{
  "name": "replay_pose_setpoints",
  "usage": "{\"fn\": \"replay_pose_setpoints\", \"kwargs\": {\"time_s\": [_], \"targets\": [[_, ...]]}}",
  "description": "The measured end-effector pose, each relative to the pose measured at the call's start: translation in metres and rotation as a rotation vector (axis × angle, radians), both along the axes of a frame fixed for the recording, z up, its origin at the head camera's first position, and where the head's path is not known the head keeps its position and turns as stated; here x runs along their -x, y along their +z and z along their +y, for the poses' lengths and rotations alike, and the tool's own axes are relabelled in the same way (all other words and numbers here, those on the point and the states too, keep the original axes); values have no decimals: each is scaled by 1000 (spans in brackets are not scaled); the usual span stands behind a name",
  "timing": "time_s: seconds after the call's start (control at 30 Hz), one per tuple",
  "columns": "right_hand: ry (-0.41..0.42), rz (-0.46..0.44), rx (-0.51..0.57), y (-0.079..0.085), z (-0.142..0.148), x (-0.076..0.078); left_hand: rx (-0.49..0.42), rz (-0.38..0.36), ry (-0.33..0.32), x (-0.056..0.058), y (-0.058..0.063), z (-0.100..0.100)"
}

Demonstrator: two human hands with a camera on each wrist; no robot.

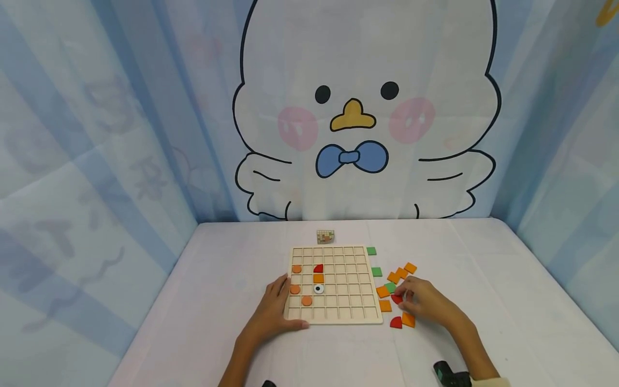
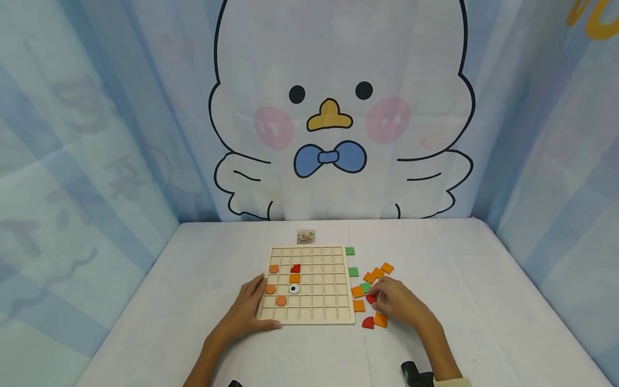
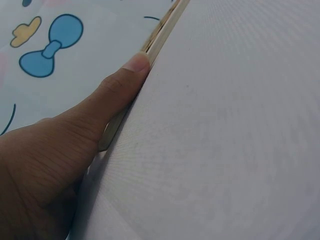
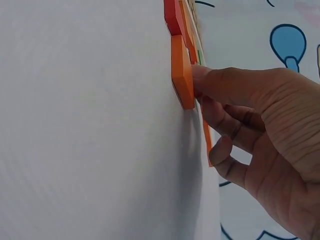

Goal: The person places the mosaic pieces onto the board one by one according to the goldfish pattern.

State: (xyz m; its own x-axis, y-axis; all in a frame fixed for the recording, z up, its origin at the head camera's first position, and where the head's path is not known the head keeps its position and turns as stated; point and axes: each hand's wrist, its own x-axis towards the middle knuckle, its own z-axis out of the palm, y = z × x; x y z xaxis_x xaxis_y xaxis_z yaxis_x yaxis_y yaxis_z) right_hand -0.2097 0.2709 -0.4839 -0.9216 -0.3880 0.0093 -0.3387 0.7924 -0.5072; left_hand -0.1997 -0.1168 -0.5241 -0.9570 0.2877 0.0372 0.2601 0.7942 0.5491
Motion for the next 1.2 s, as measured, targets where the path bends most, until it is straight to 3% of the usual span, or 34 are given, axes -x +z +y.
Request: {"fn": "replay_pose_setpoints", "kwargs": {"time_s": [0.57,0.93,1.2], "targets": [[-29,-37,24,4,-7,5,-24,-22,2,0,0,0],[77,35,43,8,-31,11,-26,-22,15,2,0,-1],[139,30,75,7,-59,14,-27,-17,3,1,0,0]]}}
